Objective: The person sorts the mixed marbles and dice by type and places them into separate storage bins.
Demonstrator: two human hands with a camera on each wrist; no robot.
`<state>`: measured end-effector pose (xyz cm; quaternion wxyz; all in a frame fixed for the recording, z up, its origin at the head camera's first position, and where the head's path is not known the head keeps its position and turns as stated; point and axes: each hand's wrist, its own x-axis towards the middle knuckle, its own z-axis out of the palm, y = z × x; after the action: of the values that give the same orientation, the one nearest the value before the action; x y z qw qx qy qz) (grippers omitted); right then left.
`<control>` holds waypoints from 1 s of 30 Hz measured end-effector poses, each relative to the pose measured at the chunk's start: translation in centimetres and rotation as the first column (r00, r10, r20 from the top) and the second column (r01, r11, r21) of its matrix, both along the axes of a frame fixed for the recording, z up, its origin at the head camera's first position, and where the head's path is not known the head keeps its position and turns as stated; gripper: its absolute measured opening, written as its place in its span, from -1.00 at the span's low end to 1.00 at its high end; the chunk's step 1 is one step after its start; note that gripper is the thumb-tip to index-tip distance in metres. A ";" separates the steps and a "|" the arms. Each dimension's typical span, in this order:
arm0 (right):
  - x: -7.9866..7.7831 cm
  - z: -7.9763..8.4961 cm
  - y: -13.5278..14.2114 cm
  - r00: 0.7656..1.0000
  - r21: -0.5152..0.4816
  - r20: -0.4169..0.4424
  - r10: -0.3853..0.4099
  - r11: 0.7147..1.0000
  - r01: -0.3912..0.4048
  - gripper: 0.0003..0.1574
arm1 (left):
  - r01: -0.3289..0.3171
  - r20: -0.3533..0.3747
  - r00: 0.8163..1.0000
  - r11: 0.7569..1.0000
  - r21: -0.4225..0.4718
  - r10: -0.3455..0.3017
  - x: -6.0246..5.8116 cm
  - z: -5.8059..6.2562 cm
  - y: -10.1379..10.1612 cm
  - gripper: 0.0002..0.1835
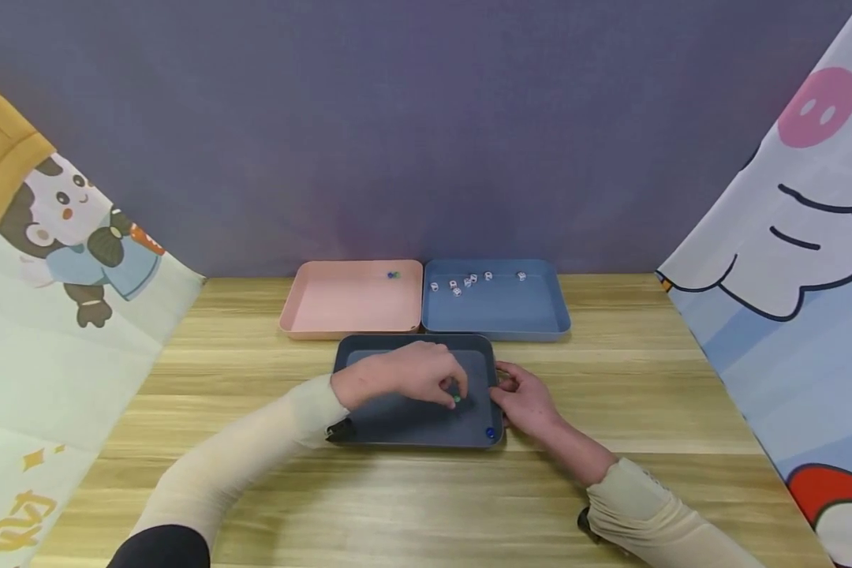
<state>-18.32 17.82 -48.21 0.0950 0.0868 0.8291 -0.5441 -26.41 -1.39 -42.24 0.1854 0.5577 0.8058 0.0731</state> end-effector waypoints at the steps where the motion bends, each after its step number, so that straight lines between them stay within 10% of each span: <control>1: 0.0 0.0 0.0 1.000 0.000 -0.001 -0.003 1.000 0.003 -0.33 | -0.015 0.012 1.000 1.000 0.024 0.014 -0.2 0.2 -0.5 -0.78; 11: -0.1 0.0 -0.2 1.000 0.001 -0.029 -0.003 1.000 0.003 -0.32 | -0.239 0.134 0.969 0.935 0.263 0.210 -2.8 1.4 -5.2 -0.84; 22: -0.2 -0.2 -0.1 0.999 -0.022 -0.025 0.021 1.000 -0.022 -0.32 | -0.410 0.258 0.910 0.793 0.451 0.323 -5.8 0.2 -7.3 -0.80; 30: -0.2 0.0 -0.1 0.999 -0.025 -0.032 0.029 0.999 -0.030 -0.30 | -0.507 0.360 0.862 0.642 0.575 0.358 -7.9 -1.5 -7.5 -0.80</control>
<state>-18.51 17.69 -48.23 0.0911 0.0647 0.8245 -0.5547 -34.34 -8.91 -43.75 0.0412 0.3648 0.8137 0.4507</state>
